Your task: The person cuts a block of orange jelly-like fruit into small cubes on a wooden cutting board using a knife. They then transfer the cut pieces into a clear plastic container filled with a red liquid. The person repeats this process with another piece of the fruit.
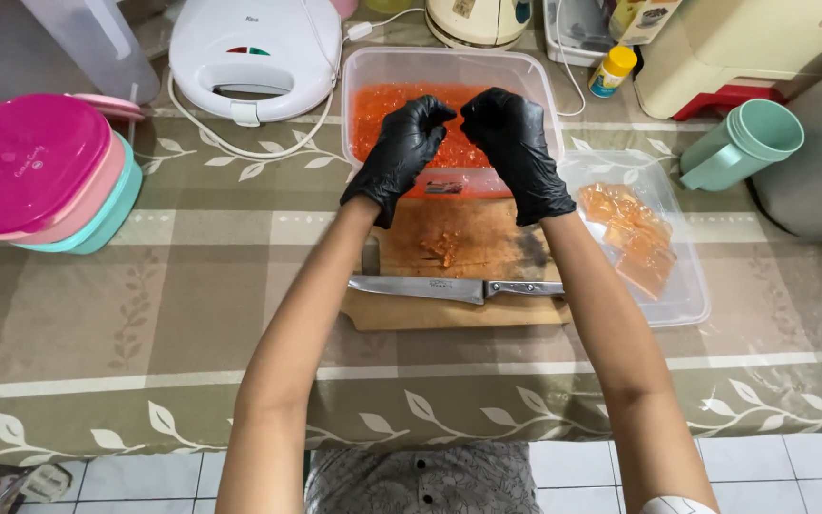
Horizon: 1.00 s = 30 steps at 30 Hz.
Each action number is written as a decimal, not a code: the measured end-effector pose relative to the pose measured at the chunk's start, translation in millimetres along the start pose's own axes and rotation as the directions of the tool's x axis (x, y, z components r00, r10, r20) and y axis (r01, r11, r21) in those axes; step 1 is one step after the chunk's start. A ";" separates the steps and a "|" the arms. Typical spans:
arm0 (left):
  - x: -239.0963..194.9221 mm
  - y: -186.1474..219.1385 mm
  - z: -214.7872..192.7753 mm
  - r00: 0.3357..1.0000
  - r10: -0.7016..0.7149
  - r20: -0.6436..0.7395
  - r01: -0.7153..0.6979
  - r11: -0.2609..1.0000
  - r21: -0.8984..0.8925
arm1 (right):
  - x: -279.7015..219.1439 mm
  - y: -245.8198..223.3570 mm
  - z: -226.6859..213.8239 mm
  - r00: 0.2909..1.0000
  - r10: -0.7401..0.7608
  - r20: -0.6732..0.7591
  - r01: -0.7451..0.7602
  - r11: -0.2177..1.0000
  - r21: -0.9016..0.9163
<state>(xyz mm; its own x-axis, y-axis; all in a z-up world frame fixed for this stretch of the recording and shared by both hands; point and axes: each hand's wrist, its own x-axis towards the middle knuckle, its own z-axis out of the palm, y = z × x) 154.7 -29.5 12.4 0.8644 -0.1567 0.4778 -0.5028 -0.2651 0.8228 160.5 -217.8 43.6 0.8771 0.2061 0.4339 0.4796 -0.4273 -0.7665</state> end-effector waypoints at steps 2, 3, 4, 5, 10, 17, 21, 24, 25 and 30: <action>-2.5 -5.4 0.9 1.000 0.011 -0.014 -0.011 1.000 -0.005 | -2.5 -2.2 -0.1 0.999 0.052 0.006 -0.052 0.993 0.111; -3.1 -6.5 1.1 1.000 0.008 -0.024 -0.009 1.000 -0.012 | -2.4 -1.2 -1.0 0.999 0.017 0.030 -0.020 0.994 0.105; -3.8 -7.2 1.4 0.999 0.005 -0.034 -0.006 1.000 -0.018 | -2.4 -0.4 -2.1 0.998 -0.017 0.055 0.011 0.995 0.101; -4.7 -2.4 0.7 0.999 0.004 -0.035 -0.005 1.000 -0.019 | -1.6 4.6 -2.6 0.998 -0.017 0.057 0.011 0.995 0.100; -2.8 9.1 0.5 0.995 -0.086 -0.050 0.080 0.989 -0.124 | 9.8 23.3 1.0 0.996 -0.003 0.094 0.031 0.955 -0.295; -1.7 -5.0 4.5 0.986 -0.142 -0.088 0.134 0.987 -0.093 | 0.1 -3.7 -0.3 0.994 0.096 0.048 -0.087 0.981 -0.175; -0.2 -30.9 9.8 0.985 -0.118 -0.125 0.096 0.980 -0.172 | -18.4 -20.5 -12.1 1.000 -0.027 -0.009 0.026 0.997 -0.072; 0.1 -36.5 5.6 0.993 -0.063 -0.100 0.055 0.995 -0.089 | -43.8 -37.7 -25.6 0.990 -0.131 0.043 0.133 0.990 -0.055; -1.2 -36.4 3.1 0.997 -0.042 -0.071 0.039 0.998 -0.040 | -53.3 -42.8 -29.9 0.973 -0.199 0.119 0.208 0.976 -0.066; 1.2 -35.1 8.0 0.997 -0.064 -0.044 0.062 0.997 -0.045 | -92.5 -53.7 -29.9 0.941 -0.021 0.336 0.073 0.987 -0.143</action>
<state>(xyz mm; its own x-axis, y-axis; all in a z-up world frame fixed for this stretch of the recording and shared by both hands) 173.4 -28.0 -18.3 0.8943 -0.0975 0.4368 -0.4472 -0.2316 0.8639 52.8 -240.3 58.8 0.8248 0.4992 0.2654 0.5337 -0.5324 -0.6570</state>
